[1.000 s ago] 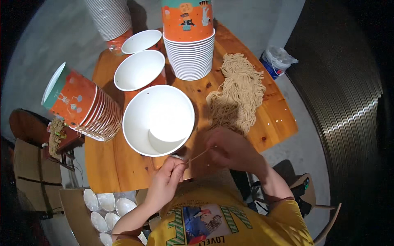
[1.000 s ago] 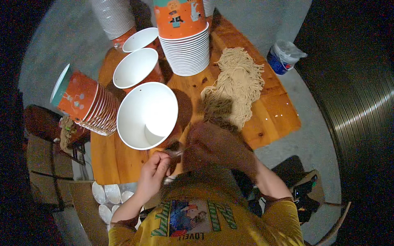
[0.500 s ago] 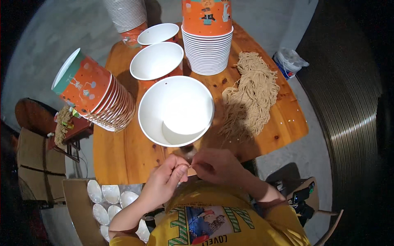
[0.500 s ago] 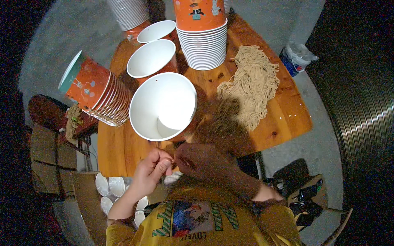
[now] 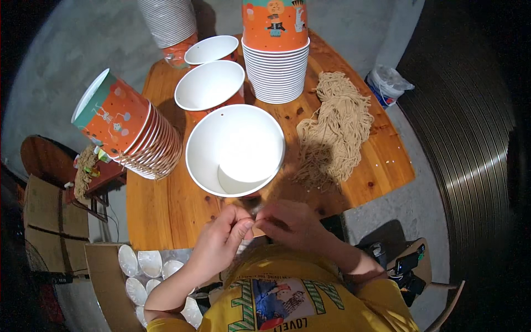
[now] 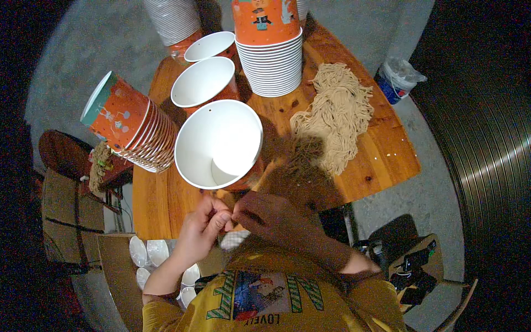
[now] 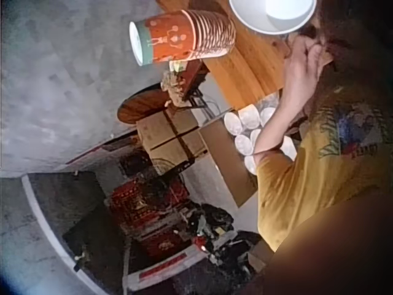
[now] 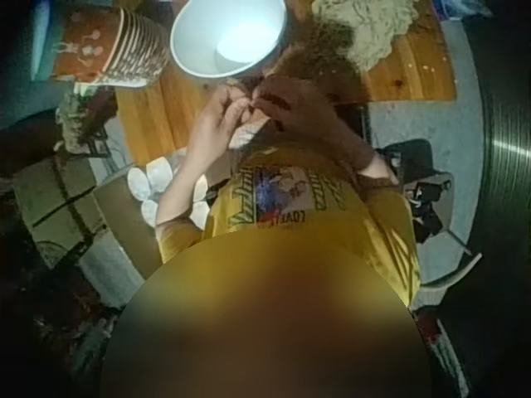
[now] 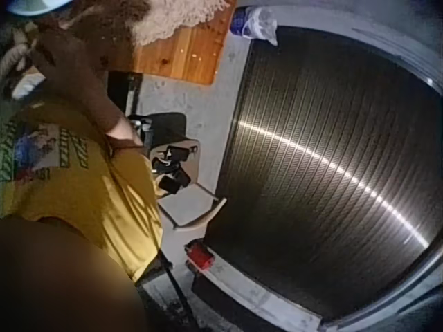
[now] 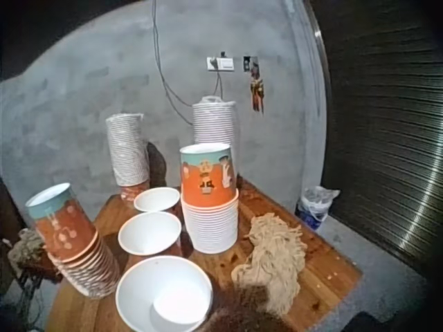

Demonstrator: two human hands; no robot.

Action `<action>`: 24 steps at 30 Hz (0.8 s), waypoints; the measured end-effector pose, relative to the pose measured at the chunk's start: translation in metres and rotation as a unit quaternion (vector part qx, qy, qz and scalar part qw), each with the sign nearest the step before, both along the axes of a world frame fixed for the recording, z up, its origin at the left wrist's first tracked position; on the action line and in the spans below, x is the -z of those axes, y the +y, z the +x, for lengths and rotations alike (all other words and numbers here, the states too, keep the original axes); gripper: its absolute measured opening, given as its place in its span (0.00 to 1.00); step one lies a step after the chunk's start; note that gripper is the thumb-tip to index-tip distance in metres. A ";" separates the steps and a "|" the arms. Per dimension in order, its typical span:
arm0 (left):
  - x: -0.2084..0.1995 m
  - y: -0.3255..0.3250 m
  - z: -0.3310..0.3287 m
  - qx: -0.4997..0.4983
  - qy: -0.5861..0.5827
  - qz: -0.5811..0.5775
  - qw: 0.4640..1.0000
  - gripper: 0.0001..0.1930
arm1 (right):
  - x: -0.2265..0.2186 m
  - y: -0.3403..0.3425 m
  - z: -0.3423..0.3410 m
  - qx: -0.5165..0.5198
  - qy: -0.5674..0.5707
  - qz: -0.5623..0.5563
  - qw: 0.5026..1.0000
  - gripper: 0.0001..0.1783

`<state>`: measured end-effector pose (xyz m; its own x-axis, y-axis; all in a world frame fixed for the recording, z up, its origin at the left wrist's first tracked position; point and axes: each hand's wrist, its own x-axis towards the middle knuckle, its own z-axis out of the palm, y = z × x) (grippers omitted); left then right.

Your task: Threading string through paper bowls to assemble them for manufacturing/packaging.

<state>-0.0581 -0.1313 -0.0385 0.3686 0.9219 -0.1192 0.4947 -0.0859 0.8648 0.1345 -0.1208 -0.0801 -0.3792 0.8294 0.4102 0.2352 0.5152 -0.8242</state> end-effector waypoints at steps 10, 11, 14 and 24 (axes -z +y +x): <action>0.000 -0.003 0.002 -0.021 0.040 0.226 0.973 0.08 | -0.014 -0.003 -0.002 0.024 0.078 -0.206 0.975 0.04; -0.001 0.000 0.002 -0.018 0.038 0.227 0.973 0.08 | -0.013 -0.004 -0.003 0.050 0.105 -0.185 0.976 0.04; -0.012 0.015 0.001 -0.046 0.193 0.489 0.849 0.17 | 0.005 0.003 -0.008 0.110 0.115 -0.057 0.986 0.06; -0.018 0.033 0.003 0.033 0.165 0.423 0.890 0.09 | 0.001 0.005 -0.019 0.177 0.099 0.050 0.978 0.07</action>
